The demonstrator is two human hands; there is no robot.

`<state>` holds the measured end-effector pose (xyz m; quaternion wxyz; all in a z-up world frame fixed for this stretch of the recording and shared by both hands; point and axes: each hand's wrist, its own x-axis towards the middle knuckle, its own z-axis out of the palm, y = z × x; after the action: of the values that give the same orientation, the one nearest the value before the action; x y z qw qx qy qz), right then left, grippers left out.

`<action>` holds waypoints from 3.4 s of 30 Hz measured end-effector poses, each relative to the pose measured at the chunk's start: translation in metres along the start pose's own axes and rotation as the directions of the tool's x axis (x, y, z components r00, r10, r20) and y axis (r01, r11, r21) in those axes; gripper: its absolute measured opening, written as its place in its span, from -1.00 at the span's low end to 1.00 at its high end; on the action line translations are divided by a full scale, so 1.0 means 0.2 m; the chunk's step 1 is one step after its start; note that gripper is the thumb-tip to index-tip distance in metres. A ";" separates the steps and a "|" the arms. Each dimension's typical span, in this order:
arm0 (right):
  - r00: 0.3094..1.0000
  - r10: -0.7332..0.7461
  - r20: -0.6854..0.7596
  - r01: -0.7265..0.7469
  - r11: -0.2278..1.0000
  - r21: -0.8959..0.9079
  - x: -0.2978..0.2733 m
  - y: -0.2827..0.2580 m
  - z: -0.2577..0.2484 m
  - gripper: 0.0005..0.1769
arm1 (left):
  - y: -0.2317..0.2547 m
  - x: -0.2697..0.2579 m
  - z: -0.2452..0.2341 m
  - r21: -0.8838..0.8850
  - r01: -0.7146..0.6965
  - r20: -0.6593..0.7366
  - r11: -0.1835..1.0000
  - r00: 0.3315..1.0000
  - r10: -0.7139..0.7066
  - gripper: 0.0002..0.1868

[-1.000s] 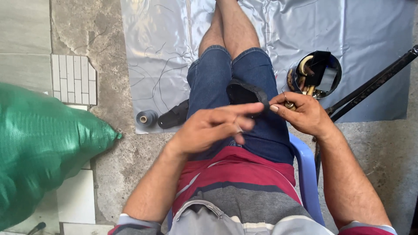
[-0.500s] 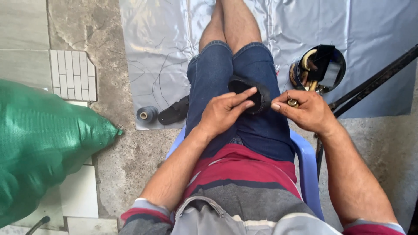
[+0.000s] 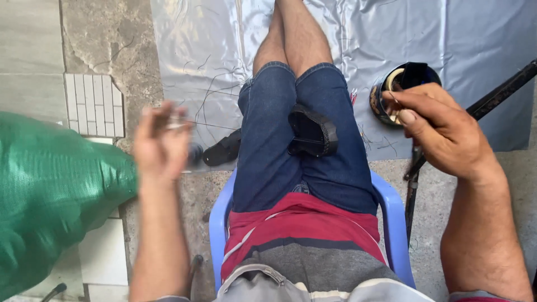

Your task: Hand-stitching the sole of a black sandal using a needle and thread.

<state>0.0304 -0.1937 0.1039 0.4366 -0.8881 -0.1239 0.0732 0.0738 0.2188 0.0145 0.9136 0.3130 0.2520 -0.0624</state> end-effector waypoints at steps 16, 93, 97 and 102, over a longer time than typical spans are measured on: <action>0.917 -0.083 0.390 0.240 0.896 -0.373 0.11 -0.03 0.09 -0.64 | -0.57 -0.24 0.42 0.543 -0.836 0.837 -0.071 0.546 -0.024 -0.78; 0.744 0.517 0.424 0.004 0.630 -0.776 -0.18 -0.27 0.08 -0.50 | -0.74 -0.24 0.48 0.907 -0.055 0.348 0.417 0.656 -0.669 -0.66; 0.772 0.606 0.192 -0.028 0.334 -0.942 -0.23 -0.25 -0.01 -0.46 | -0.74 -0.24 0.46 0.876 -0.165 0.444 0.453 0.642 -0.625 -0.66; 0.741 0.612 0.276 -0.408 0.738 -0.538 -0.13 -0.19 0.10 -0.28 | -0.71 -0.28 0.40 0.824 -0.250 0.535 0.509 0.638 -0.554 -0.65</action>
<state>-0.0049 -0.1639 0.1234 0.1446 -0.9216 0.0238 0.3595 0.0198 0.0548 0.0203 0.6439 0.6316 -0.1847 -0.3904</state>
